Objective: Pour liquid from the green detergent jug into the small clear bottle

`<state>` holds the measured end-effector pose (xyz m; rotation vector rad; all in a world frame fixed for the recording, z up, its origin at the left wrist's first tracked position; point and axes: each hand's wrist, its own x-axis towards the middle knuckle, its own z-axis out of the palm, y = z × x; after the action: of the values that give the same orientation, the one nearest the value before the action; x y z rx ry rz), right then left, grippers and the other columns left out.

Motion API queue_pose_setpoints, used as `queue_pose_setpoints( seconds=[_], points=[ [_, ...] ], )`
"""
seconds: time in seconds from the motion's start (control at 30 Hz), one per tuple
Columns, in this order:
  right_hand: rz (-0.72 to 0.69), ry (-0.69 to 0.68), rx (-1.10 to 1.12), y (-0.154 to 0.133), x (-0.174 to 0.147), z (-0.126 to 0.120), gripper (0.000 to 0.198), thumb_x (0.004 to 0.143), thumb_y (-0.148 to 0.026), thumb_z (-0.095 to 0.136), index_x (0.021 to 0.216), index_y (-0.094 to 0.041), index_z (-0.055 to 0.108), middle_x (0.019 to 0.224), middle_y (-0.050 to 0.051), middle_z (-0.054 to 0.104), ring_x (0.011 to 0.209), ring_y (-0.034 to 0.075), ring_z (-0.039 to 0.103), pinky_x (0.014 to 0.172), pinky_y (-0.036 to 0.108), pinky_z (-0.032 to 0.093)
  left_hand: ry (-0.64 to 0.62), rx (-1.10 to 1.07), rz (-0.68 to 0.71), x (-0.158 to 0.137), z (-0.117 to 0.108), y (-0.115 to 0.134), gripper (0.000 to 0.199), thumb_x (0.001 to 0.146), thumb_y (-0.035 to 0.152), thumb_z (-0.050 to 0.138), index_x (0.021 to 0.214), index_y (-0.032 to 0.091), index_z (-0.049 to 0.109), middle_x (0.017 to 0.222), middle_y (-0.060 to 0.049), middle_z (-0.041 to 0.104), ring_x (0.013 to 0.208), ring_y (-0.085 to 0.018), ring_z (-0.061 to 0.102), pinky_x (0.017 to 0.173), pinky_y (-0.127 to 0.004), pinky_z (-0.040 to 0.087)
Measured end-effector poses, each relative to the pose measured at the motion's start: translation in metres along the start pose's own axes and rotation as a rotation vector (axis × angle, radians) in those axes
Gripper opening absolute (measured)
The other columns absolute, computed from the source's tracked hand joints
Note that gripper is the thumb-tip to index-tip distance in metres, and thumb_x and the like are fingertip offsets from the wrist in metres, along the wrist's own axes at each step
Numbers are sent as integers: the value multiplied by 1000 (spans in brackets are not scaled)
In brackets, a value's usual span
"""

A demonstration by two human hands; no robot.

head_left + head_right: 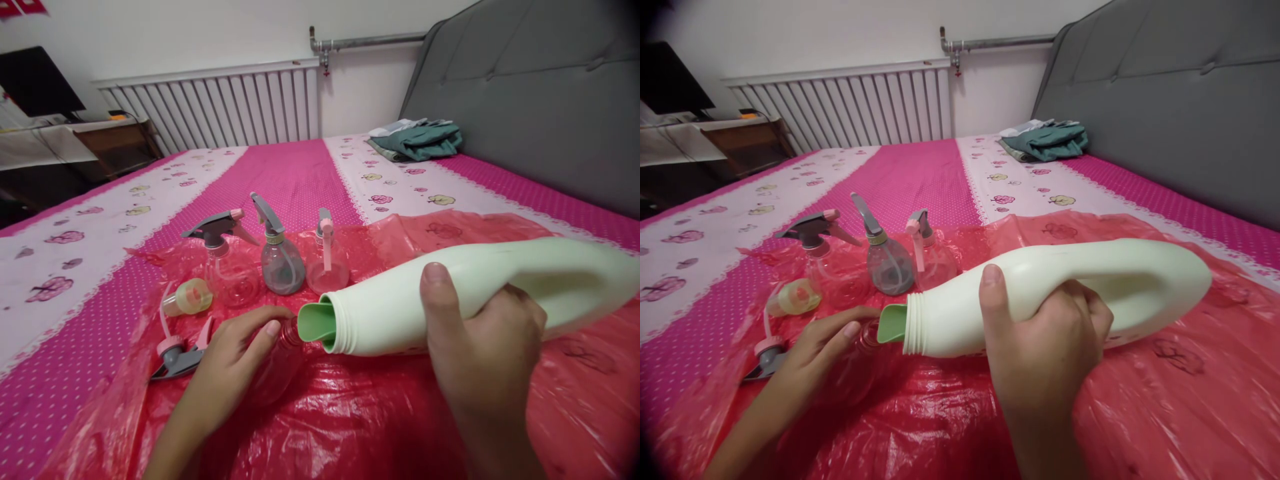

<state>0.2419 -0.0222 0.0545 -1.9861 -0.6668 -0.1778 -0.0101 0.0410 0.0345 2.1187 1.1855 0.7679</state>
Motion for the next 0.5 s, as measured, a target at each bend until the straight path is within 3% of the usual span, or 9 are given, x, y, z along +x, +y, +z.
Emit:
queue_pose_setpoints(
  seconds=[0.5],
  points=[
    [-42,24,31,5,-2,2,92,73,-101,31,77,-16,65,89,24,66,110,46,63,111,70,44,4,-8,-10,2,1,-1,48,106,61,52,115,26,83,119,-6,85,105,-28,79,92,-37,62]
  ],
)
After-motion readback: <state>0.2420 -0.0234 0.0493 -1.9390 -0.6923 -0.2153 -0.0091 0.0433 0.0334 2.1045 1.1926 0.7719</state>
